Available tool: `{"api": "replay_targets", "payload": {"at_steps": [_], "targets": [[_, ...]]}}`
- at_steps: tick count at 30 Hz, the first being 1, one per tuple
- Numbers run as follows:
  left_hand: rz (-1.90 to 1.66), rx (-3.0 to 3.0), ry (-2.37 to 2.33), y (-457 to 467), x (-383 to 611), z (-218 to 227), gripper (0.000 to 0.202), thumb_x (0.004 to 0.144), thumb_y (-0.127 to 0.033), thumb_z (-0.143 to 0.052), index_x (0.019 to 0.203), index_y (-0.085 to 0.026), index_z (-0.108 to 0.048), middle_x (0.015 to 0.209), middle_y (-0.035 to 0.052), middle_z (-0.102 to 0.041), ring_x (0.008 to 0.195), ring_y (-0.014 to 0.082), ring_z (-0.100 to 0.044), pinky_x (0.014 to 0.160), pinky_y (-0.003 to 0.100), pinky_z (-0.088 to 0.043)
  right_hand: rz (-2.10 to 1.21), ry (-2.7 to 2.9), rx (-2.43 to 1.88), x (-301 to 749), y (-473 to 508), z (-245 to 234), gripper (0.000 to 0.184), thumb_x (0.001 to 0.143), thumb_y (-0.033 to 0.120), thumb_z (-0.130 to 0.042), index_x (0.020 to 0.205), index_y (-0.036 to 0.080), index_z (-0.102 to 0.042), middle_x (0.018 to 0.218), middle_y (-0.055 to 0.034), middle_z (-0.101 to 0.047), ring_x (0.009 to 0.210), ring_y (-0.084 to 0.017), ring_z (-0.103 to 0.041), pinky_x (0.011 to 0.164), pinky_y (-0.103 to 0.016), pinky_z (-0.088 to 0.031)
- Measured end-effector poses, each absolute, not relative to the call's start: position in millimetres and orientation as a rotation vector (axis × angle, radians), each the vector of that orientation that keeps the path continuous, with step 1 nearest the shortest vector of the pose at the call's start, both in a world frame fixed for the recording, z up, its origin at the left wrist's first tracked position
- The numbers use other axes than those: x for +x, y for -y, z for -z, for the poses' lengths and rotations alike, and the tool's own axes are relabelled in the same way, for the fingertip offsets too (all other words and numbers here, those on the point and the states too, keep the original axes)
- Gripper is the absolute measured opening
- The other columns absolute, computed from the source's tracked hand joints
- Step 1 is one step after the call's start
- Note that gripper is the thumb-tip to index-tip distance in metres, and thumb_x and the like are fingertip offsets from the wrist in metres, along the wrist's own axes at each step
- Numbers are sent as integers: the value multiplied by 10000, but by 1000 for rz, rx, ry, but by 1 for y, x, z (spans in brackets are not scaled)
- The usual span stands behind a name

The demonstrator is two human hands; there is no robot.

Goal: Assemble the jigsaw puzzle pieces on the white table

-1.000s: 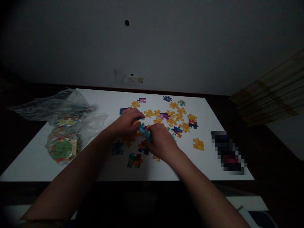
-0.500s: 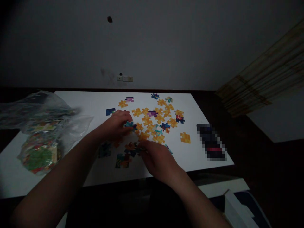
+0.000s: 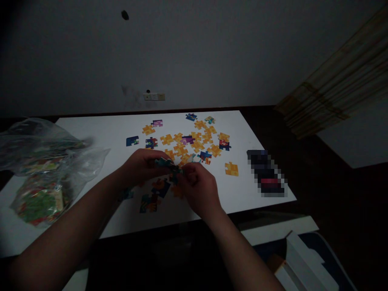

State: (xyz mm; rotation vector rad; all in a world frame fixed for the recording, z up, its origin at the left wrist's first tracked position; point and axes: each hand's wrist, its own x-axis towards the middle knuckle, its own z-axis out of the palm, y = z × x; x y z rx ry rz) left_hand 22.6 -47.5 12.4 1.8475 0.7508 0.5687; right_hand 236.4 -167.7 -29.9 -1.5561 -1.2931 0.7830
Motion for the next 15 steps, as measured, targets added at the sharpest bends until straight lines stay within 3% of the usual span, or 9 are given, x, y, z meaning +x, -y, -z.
{"api": "replay_targets", "payload": {"at_steps": [5, 9, 11, 15], "targets": [[-585, 1825, -872, 43, 22, -6, 185, 814, -379, -886, 960, -271, -851, 966, 18, -870, 895, 219, -794, 849, 361, -646, -964, 1267, -1451, 234, 153, 27, 248, 930, 459, -838, 1074, 295, -719, 851, -6, -757, 736, -223, -732, 706, -379, -630], [-592, 1789, -939, 39, 18, -4, 182, 814, -363, -878, 937, -244, -815, 885, 17, -832, 811, 207, -771, 787, 351, -649, -897, 1311, -1408, 269, 142, 11, 328, 1097, 558, -642, 1237, 281, -747, 1164, -92, -843, 974, -261, -822, 856, -429, -664], [-647, 1714, -1001, 35, 16, 0, 281, 817, -341, -871, 1068, -233, -806, 925, 30, -830, 810, 212, -775, 772, 359, -659, -656, 1325, -1477, 299, 131, 4, 348, 1132, 549, -579, 1270, 273, -740, 1141, -93, -848, 941, -259, -807, 872, -446, -650], [-693, 1735, -1167, 28, 15, 12, 480, 849, -326, -860, 1309, -234, -760, 1084, 81, -840, 881, 238, -784, 819, 394, -669, -420, 1708, -1647, 344, 107, 0, 268, 1065, 417, -637, 1201, 263, -808, 1195, -120, -832, 1127, -322, -771, 1065, -533, -588]]}}
